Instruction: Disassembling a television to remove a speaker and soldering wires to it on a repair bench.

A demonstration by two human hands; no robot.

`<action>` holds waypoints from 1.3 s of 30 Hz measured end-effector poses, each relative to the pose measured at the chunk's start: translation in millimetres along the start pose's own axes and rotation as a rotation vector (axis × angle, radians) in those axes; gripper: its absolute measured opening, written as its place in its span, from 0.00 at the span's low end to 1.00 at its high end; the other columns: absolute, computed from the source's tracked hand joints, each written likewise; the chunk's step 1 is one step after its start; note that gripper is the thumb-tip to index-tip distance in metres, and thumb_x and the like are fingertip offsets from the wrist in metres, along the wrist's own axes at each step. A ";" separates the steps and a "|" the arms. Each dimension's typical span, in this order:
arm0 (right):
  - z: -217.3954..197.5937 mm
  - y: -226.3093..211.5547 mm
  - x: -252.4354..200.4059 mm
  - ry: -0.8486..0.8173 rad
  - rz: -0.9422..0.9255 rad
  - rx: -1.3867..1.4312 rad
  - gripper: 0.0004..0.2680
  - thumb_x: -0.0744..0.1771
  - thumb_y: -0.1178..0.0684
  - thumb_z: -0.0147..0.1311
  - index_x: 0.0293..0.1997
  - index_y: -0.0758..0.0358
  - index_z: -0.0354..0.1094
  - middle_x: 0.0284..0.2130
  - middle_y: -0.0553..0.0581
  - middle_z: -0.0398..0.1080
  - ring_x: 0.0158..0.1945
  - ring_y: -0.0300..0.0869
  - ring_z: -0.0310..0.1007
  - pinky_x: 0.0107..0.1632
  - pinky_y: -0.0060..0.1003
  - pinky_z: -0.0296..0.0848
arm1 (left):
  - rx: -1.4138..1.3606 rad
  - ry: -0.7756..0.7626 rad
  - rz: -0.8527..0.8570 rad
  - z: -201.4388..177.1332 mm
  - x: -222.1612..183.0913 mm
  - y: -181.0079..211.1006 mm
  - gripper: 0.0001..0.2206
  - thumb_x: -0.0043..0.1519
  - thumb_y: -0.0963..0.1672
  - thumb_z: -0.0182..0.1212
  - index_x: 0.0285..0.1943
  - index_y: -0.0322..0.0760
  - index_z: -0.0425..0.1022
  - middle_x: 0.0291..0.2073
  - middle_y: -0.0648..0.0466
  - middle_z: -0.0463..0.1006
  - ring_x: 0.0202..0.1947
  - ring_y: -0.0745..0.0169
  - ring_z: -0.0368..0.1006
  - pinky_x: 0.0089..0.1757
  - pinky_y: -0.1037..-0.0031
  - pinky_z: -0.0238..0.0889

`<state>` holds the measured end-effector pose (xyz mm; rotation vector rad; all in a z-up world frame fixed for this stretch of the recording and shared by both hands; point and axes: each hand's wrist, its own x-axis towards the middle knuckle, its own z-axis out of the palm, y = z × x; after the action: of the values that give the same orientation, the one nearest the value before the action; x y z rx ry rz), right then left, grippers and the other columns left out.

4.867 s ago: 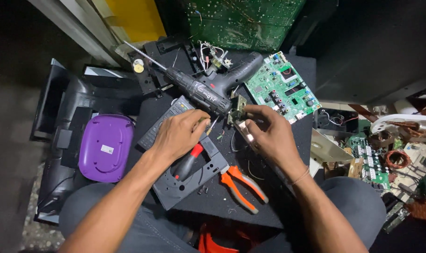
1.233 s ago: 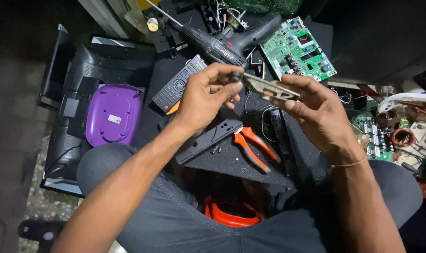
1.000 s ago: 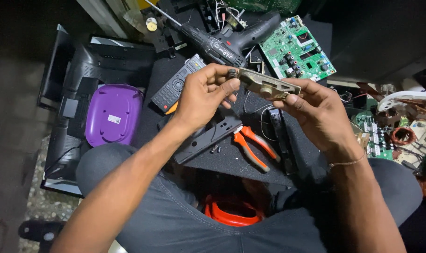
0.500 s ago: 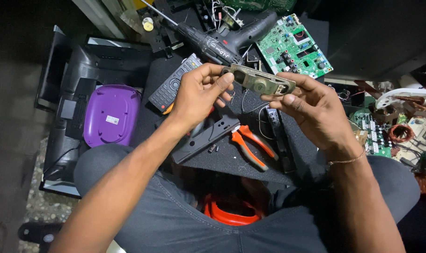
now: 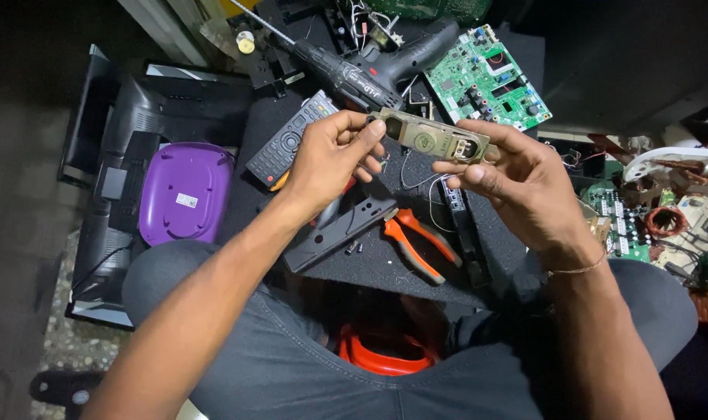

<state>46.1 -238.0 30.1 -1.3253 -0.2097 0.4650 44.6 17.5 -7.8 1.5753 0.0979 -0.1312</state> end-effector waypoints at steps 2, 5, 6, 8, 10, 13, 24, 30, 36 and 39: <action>1.4 -0.1 0.2 -0.010 -0.019 -0.023 0.22 0.64 0.63 0.56 0.68 0.71 0.60 0.51 0.74 0.73 0.55 0.57 0.78 0.54 0.40 0.81 | -0.010 -0.004 -0.004 -0.1 0.4 -1.5 0.14 0.64 0.48 0.60 0.47 0.32 0.77 0.28 0.49 0.81 0.25 0.64 0.80 0.26 0.78 0.75; 1.2 -0.4 0.2 0.000 -0.020 -0.053 0.22 0.65 0.63 0.55 0.68 0.71 0.60 0.47 0.73 0.75 0.56 0.56 0.79 0.54 0.40 0.82 | -0.009 0.000 -0.025 0.4 -0.2 1.6 0.14 0.64 0.48 0.60 0.47 0.31 0.77 0.29 0.49 0.81 0.25 0.64 0.80 0.26 0.78 0.75; 0.2 0.6 -0.2 0.001 -0.020 -0.053 0.22 0.65 0.63 0.55 0.68 0.71 0.60 0.47 0.73 0.75 0.56 0.56 0.79 0.54 0.40 0.82 | -0.009 0.000 -0.025 0.4 -0.5 1.2 0.14 0.64 0.48 0.60 0.47 0.31 0.77 0.29 0.49 0.81 0.25 0.64 0.80 0.26 0.78 0.75; -1.8 2.0 -0.5 0.004 -0.032 -0.066 0.22 0.66 0.62 0.56 0.70 0.70 0.60 0.41 0.65 0.76 0.55 0.55 0.80 0.56 0.38 0.82 | -0.018 -0.001 -0.015 0.6 -0.6 0.8 0.14 0.64 0.48 0.61 0.47 0.31 0.77 0.29 0.49 0.81 0.25 0.64 0.80 0.26 0.78 0.76; 1.1 1.4 -0.4 0.013 -0.036 -0.082 0.22 0.66 0.61 0.55 0.70 0.71 0.60 0.42 0.67 0.76 0.55 0.56 0.80 0.55 0.39 0.82 | -0.019 0.002 -0.020 1.2 -0.7 0.2 0.13 0.64 0.47 0.61 0.46 0.31 0.77 0.28 0.49 0.81 0.25 0.64 0.79 0.26 0.78 0.75; 4.5 0.7 0.9 0.046 -0.043 -0.127 0.21 0.66 0.60 0.55 0.69 0.72 0.60 0.44 0.69 0.75 0.53 0.56 0.80 0.54 0.42 0.83 | -0.026 0.012 -0.032 0.8 0.2 -0.8 0.13 0.64 0.47 0.61 0.46 0.31 0.77 0.28 0.49 0.82 0.25 0.65 0.79 0.26 0.79 0.74; 0.8 10.5 4.2 0.246 -0.065 -0.288 0.14 0.69 0.60 0.55 0.63 0.66 0.66 0.43 0.63 0.76 0.47 0.46 0.81 0.49 0.35 0.83 | -0.105 0.020 -0.053 0.9 -1.1 5.9 0.12 0.62 0.47 0.63 0.44 0.31 0.77 0.29 0.47 0.82 0.24 0.66 0.78 0.25 0.80 0.73; 3.3 11.0 2.3 0.195 -0.104 -0.275 0.15 0.69 0.58 0.54 0.63 0.70 0.65 0.44 0.65 0.75 0.46 0.48 0.80 0.49 0.37 0.83 | -0.172 -0.103 -0.079 -3.1 -3.7 9.3 0.03 0.64 0.42 0.55 0.41 0.35 0.71 0.40 0.42 0.81 0.29 0.61 0.81 0.26 0.80 0.74; 11.1 8.4 1.7 0.165 -0.097 -0.360 0.14 0.68 0.57 0.56 0.59 0.70 0.68 0.48 0.64 0.76 0.46 0.45 0.78 0.48 0.33 0.84 | 0.031 -0.275 -0.035 2.1 -9.9 6.3 0.16 0.59 0.45 0.68 0.53 0.34 0.76 0.40 0.49 0.82 0.27 0.71 0.76 0.25 0.85 0.71; 7.7 17.0 3.7 0.172 -0.140 -0.399 0.13 0.70 0.61 0.56 0.61 0.72 0.69 0.37 0.67 0.76 0.40 0.47 0.79 0.47 0.43 0.82 | -0.017 -0.263 0.090 2.9 -14.9 3.4 0.21 0.59 0.48 0.71 0.53 0.27 0.77 0.32 0.47 0.79 0.28 0.67 0.78 0.27 0.83 0.76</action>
<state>42.8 -226.7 15.1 -1.7188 -0.2588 0.1919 30.3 14.9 -2.3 1.5294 -0.1777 -0.2646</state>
